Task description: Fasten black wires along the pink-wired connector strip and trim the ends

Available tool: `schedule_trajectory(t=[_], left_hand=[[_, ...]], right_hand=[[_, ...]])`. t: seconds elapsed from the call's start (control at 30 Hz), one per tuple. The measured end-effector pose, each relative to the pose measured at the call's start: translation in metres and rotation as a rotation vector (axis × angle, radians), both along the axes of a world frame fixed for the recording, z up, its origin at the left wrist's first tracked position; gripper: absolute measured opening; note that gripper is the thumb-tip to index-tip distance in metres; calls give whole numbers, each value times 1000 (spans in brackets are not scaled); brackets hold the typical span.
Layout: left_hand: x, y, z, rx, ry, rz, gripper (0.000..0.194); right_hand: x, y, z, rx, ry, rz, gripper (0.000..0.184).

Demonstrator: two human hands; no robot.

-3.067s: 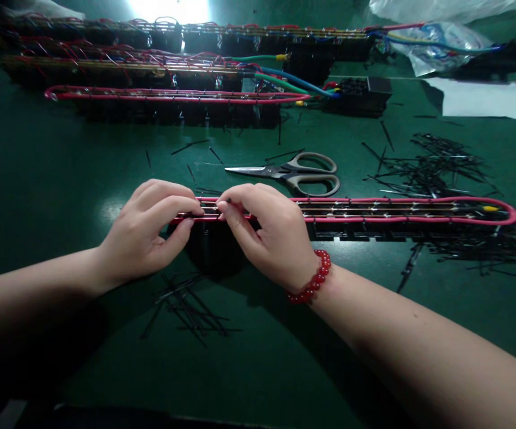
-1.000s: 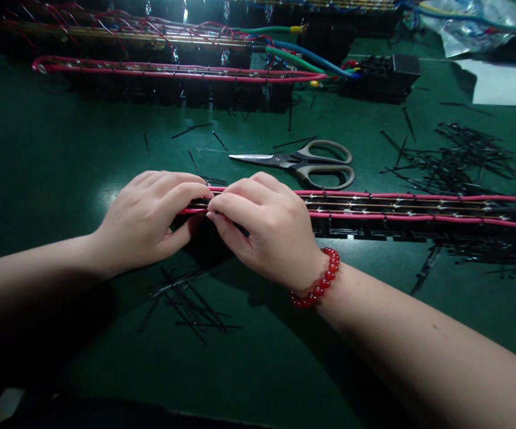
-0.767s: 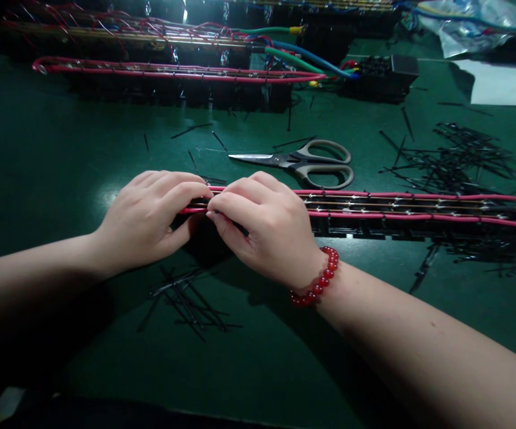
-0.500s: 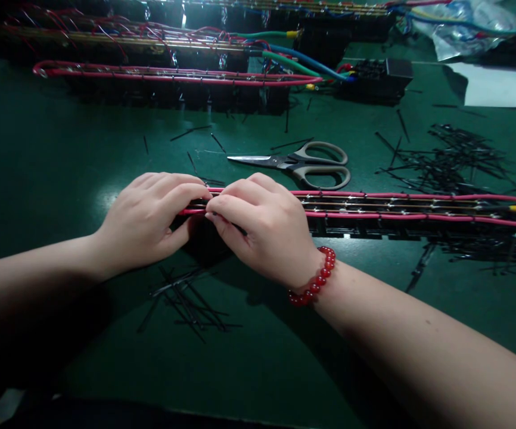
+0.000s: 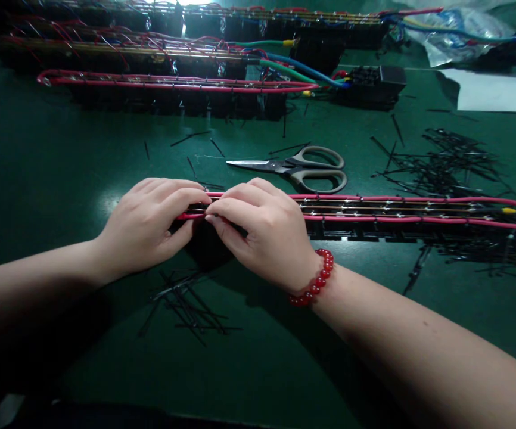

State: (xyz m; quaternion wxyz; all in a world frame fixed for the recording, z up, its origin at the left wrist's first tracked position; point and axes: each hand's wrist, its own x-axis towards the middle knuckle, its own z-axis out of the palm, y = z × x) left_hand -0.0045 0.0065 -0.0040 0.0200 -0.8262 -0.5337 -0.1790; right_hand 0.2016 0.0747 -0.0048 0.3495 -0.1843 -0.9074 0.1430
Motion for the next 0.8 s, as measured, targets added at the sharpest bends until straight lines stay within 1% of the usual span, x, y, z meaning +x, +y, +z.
schedule_trajectory(t=[0.27,0.5,0.67,0.8], left_hand=[[2,-1,2,-6,-10,20,28],[2,1,1,-31,-27,63,26],[0,0,2,-41,-45,41,22],[0,-1,3,-54,-32,29,25]], right_hand=[[-1,-1,6,-116,5,-59,13],[-1,0,12,-206,-78,-55,13],[0,0,12,-208,-93,-40,14],[0,1,11,-191,-82,-35,15]])
